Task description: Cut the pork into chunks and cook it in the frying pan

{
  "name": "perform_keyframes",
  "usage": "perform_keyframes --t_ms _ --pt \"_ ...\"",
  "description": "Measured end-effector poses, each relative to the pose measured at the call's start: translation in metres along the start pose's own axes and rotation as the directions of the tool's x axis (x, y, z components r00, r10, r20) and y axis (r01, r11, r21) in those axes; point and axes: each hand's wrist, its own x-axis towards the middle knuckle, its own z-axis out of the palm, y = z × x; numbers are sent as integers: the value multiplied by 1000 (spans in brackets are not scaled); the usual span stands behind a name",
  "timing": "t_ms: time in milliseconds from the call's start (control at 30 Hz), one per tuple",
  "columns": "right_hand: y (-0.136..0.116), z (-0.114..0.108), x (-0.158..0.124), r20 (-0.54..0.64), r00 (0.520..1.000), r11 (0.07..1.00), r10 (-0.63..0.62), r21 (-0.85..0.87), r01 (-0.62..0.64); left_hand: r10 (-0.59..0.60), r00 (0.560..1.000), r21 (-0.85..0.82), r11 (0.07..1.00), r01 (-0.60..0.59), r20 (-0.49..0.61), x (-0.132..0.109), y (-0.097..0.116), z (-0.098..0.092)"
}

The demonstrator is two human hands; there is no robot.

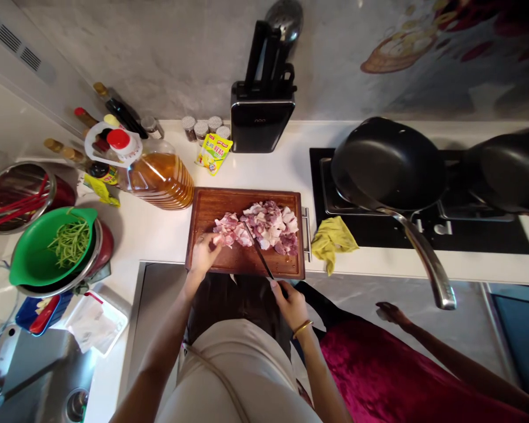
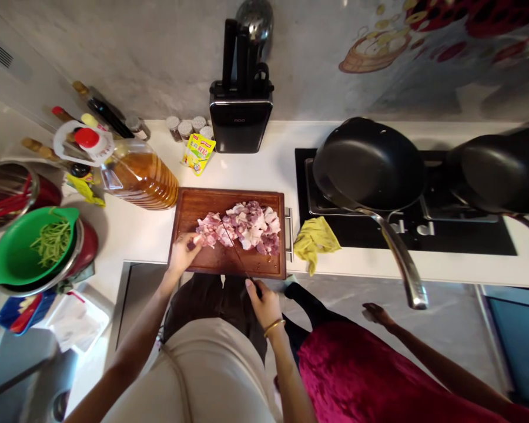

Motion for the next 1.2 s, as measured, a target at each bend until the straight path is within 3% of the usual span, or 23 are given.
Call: perform_keyframes --t_ms 267,467,700,967,1200 --pt "-11 12 5 105 993 998 -60 -31 63 -135 991 109 985 135 -7 -45 -23 8" --pt "-39 40 20 273 959 942 -77 -296 160 -303 930 -30 952 303 -207 -66 -31 13" --pt "-62 54 32 377 926 869 -32 -448 212 -367 871 186 879 440 -325 -53 -28 19" --pt "-61 53 44 395 916 896 -73 -377 234 -360 889 363 818 446 -281 -39 -16 37" --pt "-48 54 38 371 920 914 -122 -319 249 -385 894 351 824 445 -229 -40 -23 45"
